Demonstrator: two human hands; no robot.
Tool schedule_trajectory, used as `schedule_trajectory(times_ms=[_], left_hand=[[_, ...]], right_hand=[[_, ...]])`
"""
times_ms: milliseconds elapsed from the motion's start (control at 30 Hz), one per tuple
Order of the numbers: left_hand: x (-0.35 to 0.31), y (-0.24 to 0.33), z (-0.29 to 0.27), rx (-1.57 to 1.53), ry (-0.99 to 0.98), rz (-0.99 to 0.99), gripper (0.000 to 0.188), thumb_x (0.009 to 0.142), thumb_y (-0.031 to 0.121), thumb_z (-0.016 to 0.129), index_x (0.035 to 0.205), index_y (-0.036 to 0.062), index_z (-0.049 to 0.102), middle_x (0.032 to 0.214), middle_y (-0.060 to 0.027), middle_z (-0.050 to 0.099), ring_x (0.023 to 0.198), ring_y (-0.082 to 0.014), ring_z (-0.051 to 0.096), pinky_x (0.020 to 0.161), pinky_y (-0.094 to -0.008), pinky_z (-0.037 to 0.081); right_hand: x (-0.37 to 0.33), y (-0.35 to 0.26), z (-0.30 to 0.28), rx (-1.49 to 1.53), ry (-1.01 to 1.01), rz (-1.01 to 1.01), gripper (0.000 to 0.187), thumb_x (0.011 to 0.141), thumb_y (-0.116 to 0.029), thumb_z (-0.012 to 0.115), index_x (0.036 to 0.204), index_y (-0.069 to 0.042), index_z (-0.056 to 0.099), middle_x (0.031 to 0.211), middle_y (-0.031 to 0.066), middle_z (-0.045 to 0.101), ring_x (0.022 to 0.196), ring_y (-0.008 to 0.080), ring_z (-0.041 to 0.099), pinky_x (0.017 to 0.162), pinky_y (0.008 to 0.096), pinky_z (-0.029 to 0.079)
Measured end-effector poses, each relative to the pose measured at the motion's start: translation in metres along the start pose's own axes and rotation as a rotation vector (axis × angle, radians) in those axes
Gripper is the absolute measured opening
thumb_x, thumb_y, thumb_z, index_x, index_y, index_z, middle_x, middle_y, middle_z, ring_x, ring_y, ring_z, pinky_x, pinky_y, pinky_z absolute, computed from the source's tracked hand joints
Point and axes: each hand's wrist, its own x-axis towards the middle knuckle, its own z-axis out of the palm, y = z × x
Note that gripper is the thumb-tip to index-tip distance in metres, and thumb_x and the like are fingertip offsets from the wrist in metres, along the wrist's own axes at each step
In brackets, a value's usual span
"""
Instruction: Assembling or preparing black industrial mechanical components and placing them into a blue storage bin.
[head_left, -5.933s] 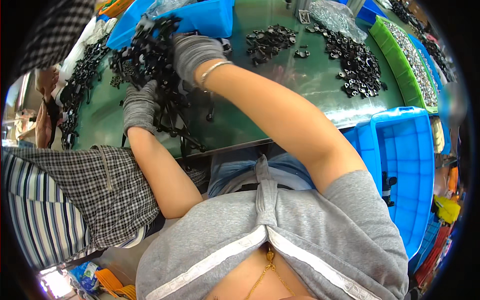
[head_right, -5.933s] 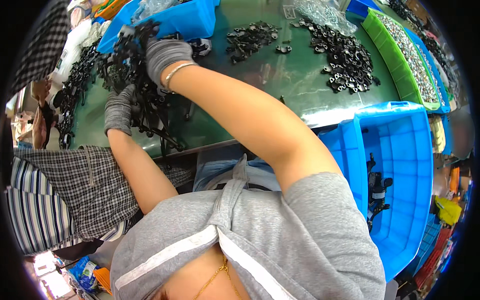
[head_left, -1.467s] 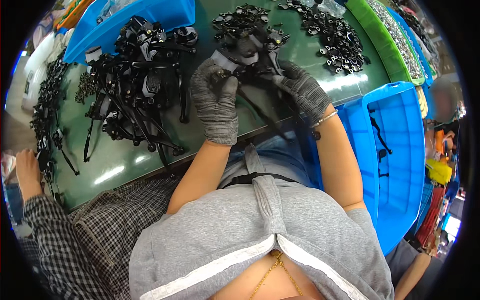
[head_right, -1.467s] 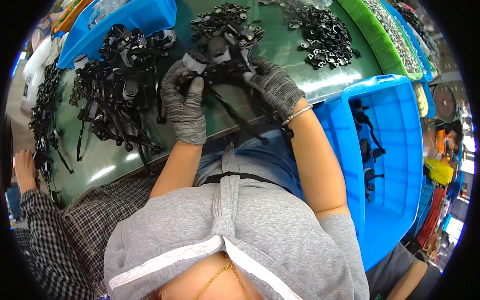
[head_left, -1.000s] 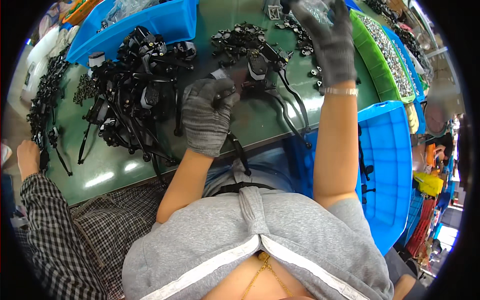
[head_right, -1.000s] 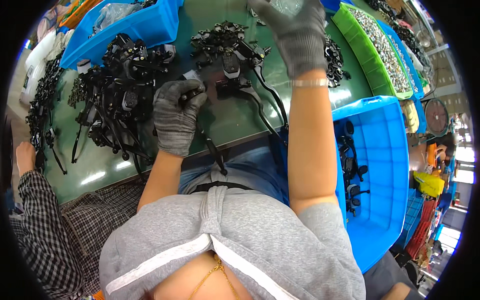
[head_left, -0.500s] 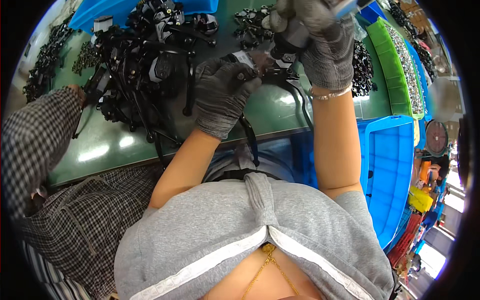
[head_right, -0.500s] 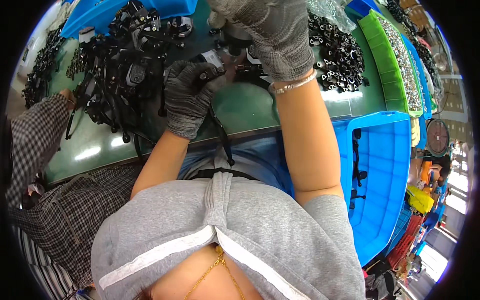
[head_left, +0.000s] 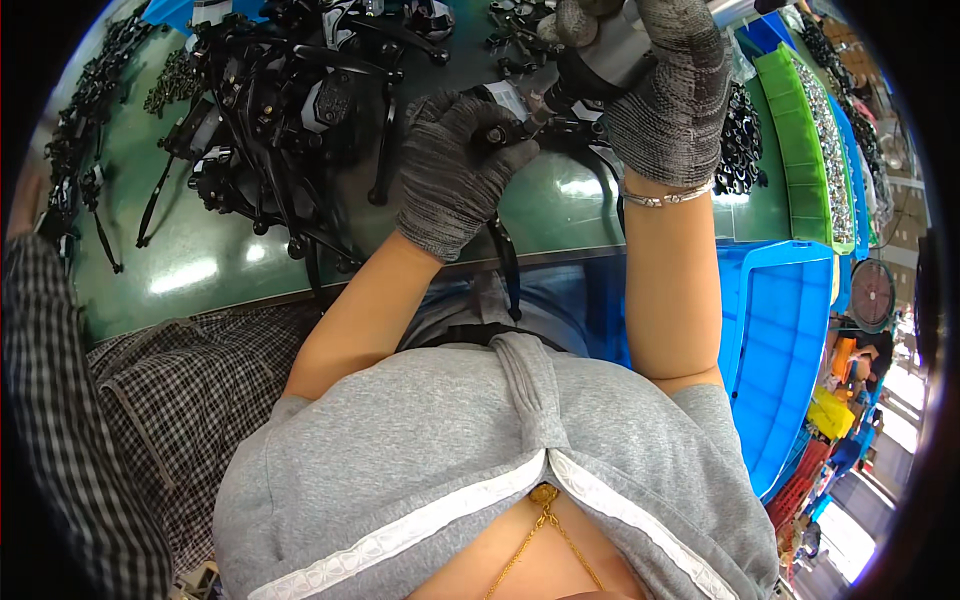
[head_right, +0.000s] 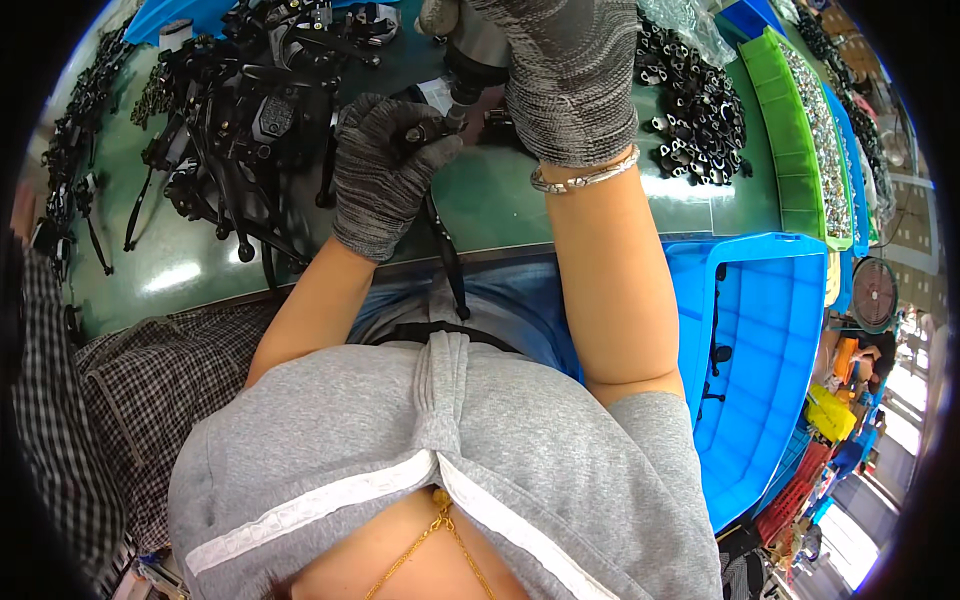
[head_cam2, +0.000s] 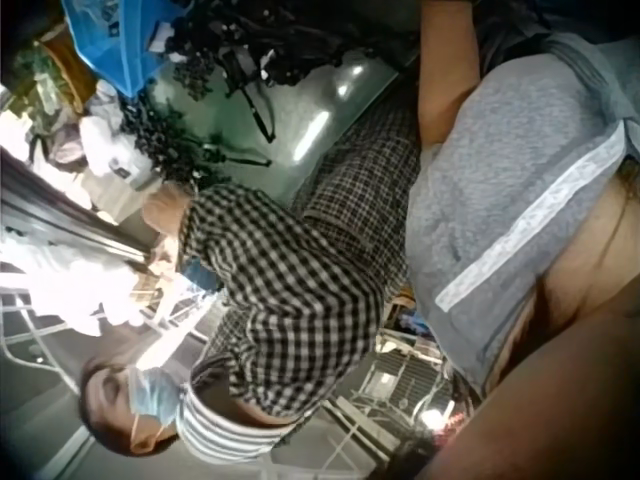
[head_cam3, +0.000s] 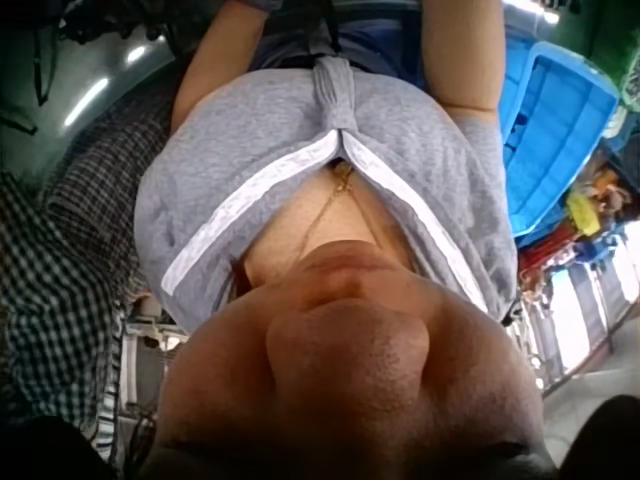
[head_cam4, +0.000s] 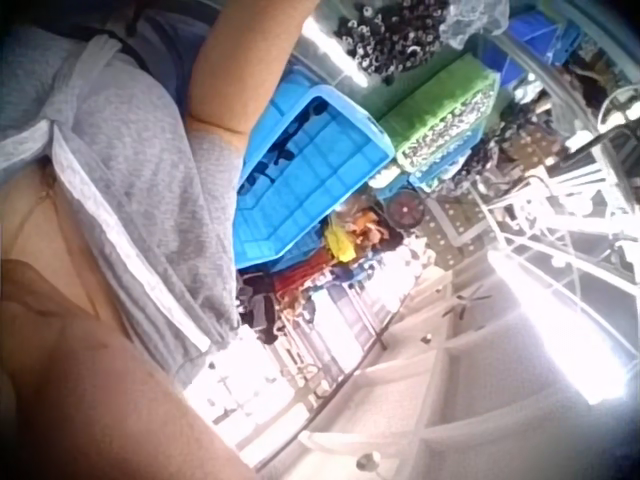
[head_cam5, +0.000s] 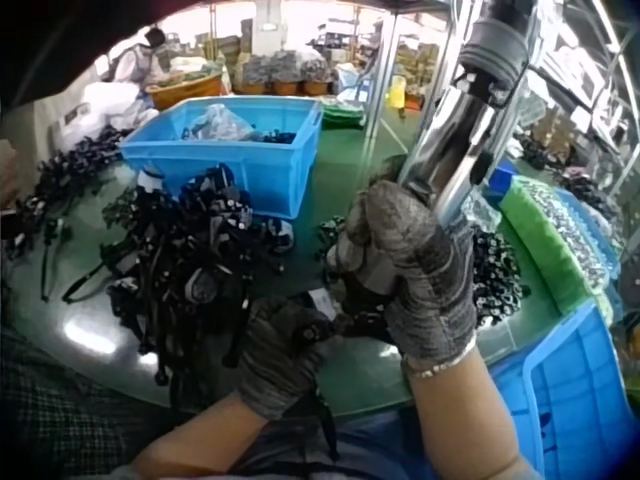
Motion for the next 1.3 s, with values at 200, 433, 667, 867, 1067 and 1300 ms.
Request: schedule_trajectory(times_ms=[200,433,667,867,1067,1300], left_hand=[[0.001,0.002,0.001,0.043,0.029,0.022,0.028,0.077,0.006,0.085,0.099,0.0037,0.067,0.089,-0.0023,0.055,0.082,-0.0129,0.058,0.077,-0.031,0.052],[-0.001,-0.006,0.002,-0.036,0.019,-0.054,0.03,0.078,0.006,0.085,0.099,0.0048,0.064,0.091,-0.0015,0.054,0.083,-0.011,0.056,0.076,-0.0286,0.051],[0.001,-0.006,0.003,-0.069,0.05,-0.02,0.032,0.075,0.012,0.088,0.093,0.0049,0.062,0.091,-0.0049,0.057,0.082,-0.0168,0.058,0.074,-0.0337,0.052],[0.002,-0.01,0.005,-0.104,0.039,-0.087,0.03,0.073,0.019,0.089,0.09,0.0054,0.068,0.088,-0.0076,0.061,0.082,-0.0222,0.061,0.071,-0.0381,0.051],[0.006,0.003,0.008,0.04,0.04,-0.018,0.027,0.076,0.017,0.088,0.094,0.0054,0.071,0.088,-0.0064,0.063,0.083,-0.0203,0.062,0.075,-0.0366,0.052],[0.025,0.028,0.008,0.352,-0.157,-0.014,0.031,0.08,0.026,0.085,0.102,0.0066,0.075,0.092,-0.0113,0.069,0.088,-0.0271,0.065,0.085,-0.0405,0.053]], right_hand=[[-0.01,-0.009,0.019,-0.136,0.097,0.037,0.033,0.091,-0.018,0.078,0.116,-0.007,0.06,0.082,0.0059,0.064,0.066,0.0184,0.065,0.06,0.0331,0.056],[0.007,0.001,0.003,0.029,0.006,0.024,0.041,0.092,-0.026,0.078,0.121,-0.006,0.06,0.091,0.0097,0.068,0.074,0.0209,0.069,0.064,0.0336,0.058],[-0.006,0.01,0.023,0.281,0.006,0.192,0.047,0.094,-0.026,0.075,0.13,-0.002,0.056,0.1,0.0128,0.068,0.081,0.0229,0.069,0.071,0.0337,0.06],[-0.009,0.002,0.026,-0.054,0.001,0.056,0.043,0.09,-0.022,0.08,0.122,-0.002,0.059,0.092,0.0094,0.068,0.076,0.0183,0.068,0.065,0.0294,0.058],[0.003,0.005,0.008,-0.136,0.028,0.002,0.039,0.09,-0.023,0.08,0.118,-0.004,0.061,0.087,0.0067,0.069,0.072,0.0152,0.068,0.062,0.0275,0.058],[-0.009,-0.07,0.004,-0.416,0.093,-0.376,0.035,0.095,-0.035,0.074,0.111,-0.005,0.065,0.088,0.0038,0.066,0.072,0.0139,0.067,0.064,0.0281,0.056]])
